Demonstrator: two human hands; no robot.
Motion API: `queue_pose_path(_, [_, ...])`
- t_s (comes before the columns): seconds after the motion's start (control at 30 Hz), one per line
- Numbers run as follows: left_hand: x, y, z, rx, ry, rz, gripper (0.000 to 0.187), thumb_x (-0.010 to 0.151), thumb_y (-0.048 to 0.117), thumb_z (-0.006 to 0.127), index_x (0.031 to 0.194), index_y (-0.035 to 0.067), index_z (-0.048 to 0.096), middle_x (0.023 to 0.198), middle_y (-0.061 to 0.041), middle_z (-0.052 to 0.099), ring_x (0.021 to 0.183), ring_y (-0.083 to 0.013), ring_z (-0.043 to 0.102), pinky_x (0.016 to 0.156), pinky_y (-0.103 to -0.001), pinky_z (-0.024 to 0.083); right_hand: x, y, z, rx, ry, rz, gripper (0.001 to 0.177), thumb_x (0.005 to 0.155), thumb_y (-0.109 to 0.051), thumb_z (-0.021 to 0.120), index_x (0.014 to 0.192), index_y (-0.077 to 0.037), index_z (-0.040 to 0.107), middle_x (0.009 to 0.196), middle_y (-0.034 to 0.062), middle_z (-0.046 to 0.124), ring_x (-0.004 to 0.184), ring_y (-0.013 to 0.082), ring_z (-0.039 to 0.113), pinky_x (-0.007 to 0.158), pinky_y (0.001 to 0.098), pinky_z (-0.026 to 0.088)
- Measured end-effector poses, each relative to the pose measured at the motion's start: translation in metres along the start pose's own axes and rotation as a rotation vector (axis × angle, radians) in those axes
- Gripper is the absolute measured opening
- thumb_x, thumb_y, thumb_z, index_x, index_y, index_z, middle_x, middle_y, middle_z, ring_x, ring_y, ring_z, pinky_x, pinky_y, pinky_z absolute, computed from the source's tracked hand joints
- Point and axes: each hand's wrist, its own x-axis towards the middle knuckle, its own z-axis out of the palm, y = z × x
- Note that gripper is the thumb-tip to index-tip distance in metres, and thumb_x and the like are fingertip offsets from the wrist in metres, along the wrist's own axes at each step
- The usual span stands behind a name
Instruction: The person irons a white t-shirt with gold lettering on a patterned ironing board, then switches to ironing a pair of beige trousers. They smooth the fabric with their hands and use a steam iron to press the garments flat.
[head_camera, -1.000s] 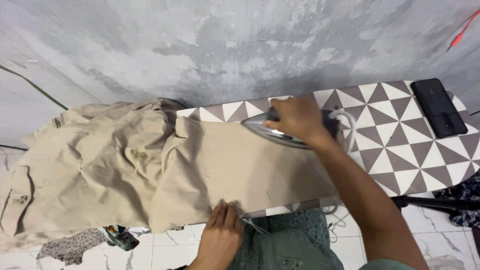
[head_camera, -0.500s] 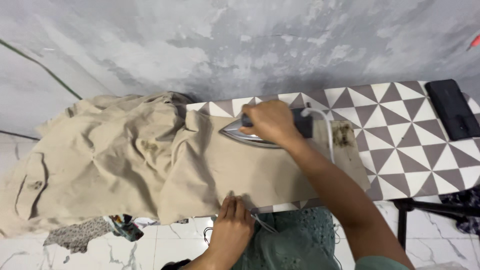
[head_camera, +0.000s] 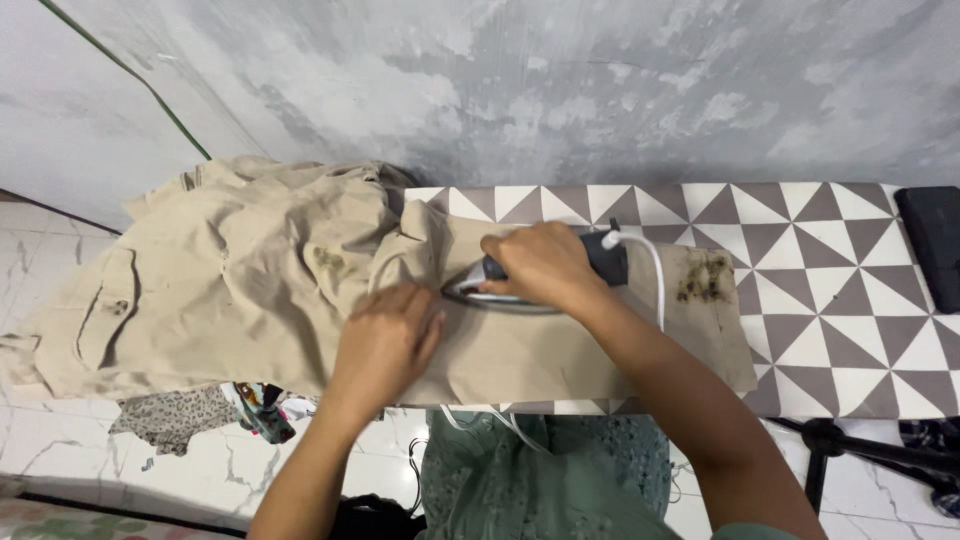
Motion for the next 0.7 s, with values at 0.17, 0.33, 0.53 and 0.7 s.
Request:
queue_pose_path(0.17, [0.024,-0.016,0.014,0.019,0.019,-0.003,0.021,0.088,0.018,0.070,0.102,0.003,0.066,0.102,-0.013,0.070,0.095,-0.0333,0.069,0.085,-0.044,0.053,-0.037,-0.016,-0.001,0.040,-0.073,-0.034,0.051,0.079,-0.056,0.077,0.094,-0.009,0.069,0.075,0.0127,0.072,0.068,0.0343,0.071,0.057,0.0475,0.054])
queue_pose_path(0.33, [0.032,-0.018,0.045,0.048,-0.058,0.089,0.026,0.085,0.022,0.071,0.104,0.005,0.067,0.111,-0.012,0.071,0.100,-0.0329,0.069,0.092,-0.044,0.052,-0.076,-0.028,0.006,0.084,-0.174,-0.100,0.044,0.082,-0.050,0.076,0.099,-0.010,0.070,0.073,0.0093,0.071,0.064,0.0289,0.071,0.057,0.0438,0.054])
queue_pose_path(0.53, [0.038,-0.018,0.051,0.041,-0.169,0.021,0.031,0.088,0.024,0.069,0.110,0.003,0.067,0.116,-0.012,0.070,0.102,-0.0340,0.067,0.089,-0.044,0.051,-0.117,-0.034,0.012,0.077,-0.181,-0.160,0.048,0.078,-0.052,0.078,0.099,-0.010,0.067,0.072,0.0080,0.071,0.065,0.0296,0.071,0.063,0.0432,0.054])
queue_pose_path(0.7, [0.036,-0.020,0.045,0.025,-0.126,0.035,0.036,0.089,0.024,0.069,0.118,0.002,0.066,0.118,-0.012,0.070,0.102,-0.0333,0.067,0.089,-0.044,0.051,-0.118,-0.037,0.018,0.044,-0.124,-0.119,0.046,0.078,-0.054,0.076,0.095,-0.012,0.066,0.071,0.0066,0.072,0.065,0.0288,0.071,0.065,0.0435,0.054])
